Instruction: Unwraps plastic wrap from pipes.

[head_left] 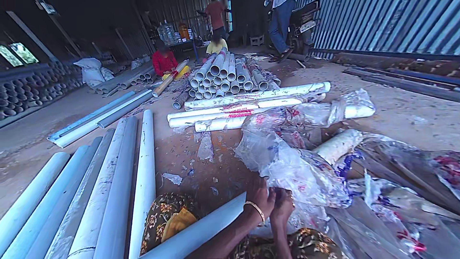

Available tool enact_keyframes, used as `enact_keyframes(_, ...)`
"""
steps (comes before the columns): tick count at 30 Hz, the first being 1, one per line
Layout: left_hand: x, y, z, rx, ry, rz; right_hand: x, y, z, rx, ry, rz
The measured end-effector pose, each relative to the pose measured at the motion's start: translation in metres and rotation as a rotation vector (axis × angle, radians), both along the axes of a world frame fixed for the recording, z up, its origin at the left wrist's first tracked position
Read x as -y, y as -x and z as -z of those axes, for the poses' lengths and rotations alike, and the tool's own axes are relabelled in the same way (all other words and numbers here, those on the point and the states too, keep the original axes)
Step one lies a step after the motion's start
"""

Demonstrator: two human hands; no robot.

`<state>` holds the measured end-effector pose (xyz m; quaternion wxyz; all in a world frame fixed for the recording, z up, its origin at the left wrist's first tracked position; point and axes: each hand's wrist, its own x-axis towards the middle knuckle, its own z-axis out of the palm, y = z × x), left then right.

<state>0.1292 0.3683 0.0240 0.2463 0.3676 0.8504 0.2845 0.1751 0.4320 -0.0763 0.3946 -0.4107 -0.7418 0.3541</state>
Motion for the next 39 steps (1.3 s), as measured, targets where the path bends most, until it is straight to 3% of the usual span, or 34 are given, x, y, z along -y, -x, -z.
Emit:
enact_keyframes(4,0.012,-0.013,0.046,-0.144,-0.041,0.062,-0.006,-0.004,0.011,-0.194,0.101,0.007)
enact_keyframes(10,0.028,-0.028,0.06,-0.18,-0.151,0.208,-0.02,-0.005,0.009,-0.429,0.295,0.086)
enact_keyframes(16,0.003,-0.007,0.043,-0.143,0.05,0.147,-0.027,-0.009,0.002,-0.372,0.205,-0.078)
enact_keyframes(20,-0.021,0.019,0.031,-0.067,0.038,0.172,-0.032,-0.018,-0.002,-0.351,0.131,-0.172)
enact_keyframes(27,-0.036,0.029,0.02,-0.193,0.115,0.311,-0.043,-0.045,-0.013,-0.491,0.38,-0.221)
enact_keyframes(30,-0.037,0.036,0.026,-0.132,0.037,0.169,-0.044,-0.049,-0.01,-0.573,0.44,-0.144)
enact_keyframes(33,-0.042,0.047,0.055,-0.114,-0.265,-0.104,-0.047,-0.056,-0.003,-0.629,0.453,-0.178)
enact_keyframes(39,-0.048,0.06,0.075,0.142,-0.592,-0.381,-0.042,-0.068,0.014,-0.191,0.059,-0.397)
